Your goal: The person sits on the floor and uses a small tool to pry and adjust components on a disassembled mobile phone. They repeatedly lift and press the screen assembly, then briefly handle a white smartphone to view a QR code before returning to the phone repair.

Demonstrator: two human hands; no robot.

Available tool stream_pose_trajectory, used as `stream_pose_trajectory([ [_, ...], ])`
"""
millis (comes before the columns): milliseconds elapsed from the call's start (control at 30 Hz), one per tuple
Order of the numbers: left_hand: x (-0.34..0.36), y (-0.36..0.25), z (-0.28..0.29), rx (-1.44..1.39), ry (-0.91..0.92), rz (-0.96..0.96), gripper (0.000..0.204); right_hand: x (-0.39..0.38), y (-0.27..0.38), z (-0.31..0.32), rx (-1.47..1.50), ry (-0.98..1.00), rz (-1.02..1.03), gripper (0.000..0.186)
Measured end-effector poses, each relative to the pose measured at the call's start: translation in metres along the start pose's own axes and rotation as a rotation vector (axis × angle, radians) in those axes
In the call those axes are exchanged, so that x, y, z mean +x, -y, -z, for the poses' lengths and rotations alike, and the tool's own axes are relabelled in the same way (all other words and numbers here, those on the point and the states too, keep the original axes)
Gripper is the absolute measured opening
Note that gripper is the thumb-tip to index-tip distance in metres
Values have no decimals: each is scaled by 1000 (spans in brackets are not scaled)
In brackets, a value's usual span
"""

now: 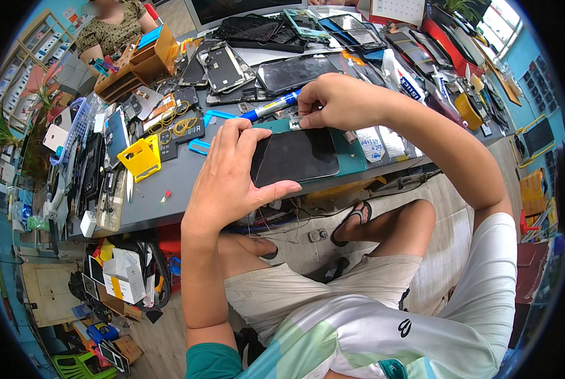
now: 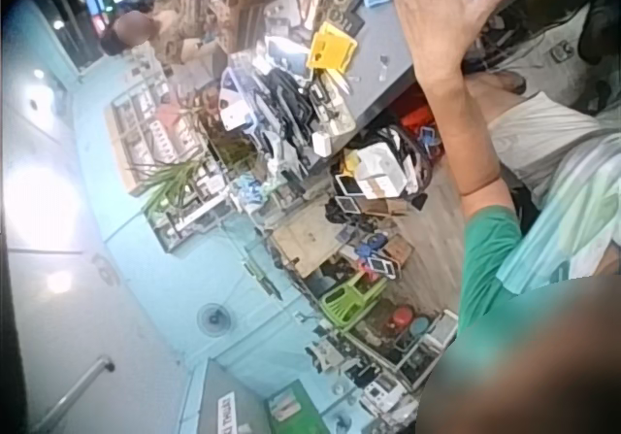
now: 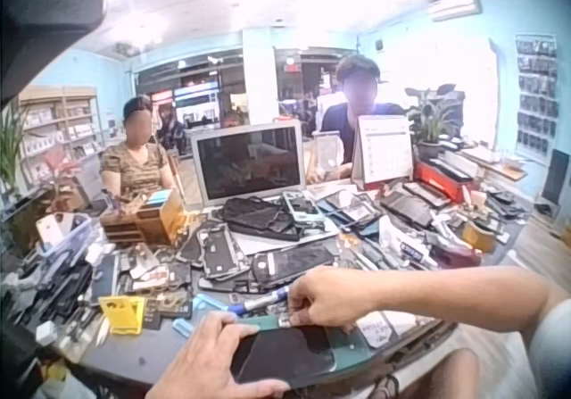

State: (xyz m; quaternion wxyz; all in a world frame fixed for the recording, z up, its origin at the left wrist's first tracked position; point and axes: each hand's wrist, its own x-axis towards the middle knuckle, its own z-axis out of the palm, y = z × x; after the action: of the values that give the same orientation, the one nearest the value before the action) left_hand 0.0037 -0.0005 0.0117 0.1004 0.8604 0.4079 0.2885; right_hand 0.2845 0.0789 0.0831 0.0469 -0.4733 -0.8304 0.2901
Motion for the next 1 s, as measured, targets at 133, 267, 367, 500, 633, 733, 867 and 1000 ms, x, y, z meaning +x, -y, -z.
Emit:
stream_pose_trajectory([
  [133, 0, 1, 0, -1, -5, -3, 97, 1, 3, 1, 22, 8, -17, 24],
  [267, 0, 1, 0, 2, -13, -15, 97, 0, -3, -4, 64, 0, -44, 19],
  [367, 1, 1, 0, 4, -25, -29, 96, -10, -12, -16, -130, -253, 320, 16],
  [500, -1, 1, -1, 18, -41, -46, 95, -21, -19, -45, -360, -573, 625, 13],
  [633, 0, 2, -1, 38, -37, -50, 95, -18, -24, -55, -178, -612, 570, 11],
  [733, -1, 1, -1, 7, -33, -30, 95, -15, -24, -51, -84, -559, 534, 12],
  [867, 1, 2, -2, 1, -38, -44, 96, -15, -23, -42, -88, -480, 475, 14],
  [1000, -1, 2, -2, 5, -29, -28, 96, -8, -21, -35, -59, -367, 364, 19],
])
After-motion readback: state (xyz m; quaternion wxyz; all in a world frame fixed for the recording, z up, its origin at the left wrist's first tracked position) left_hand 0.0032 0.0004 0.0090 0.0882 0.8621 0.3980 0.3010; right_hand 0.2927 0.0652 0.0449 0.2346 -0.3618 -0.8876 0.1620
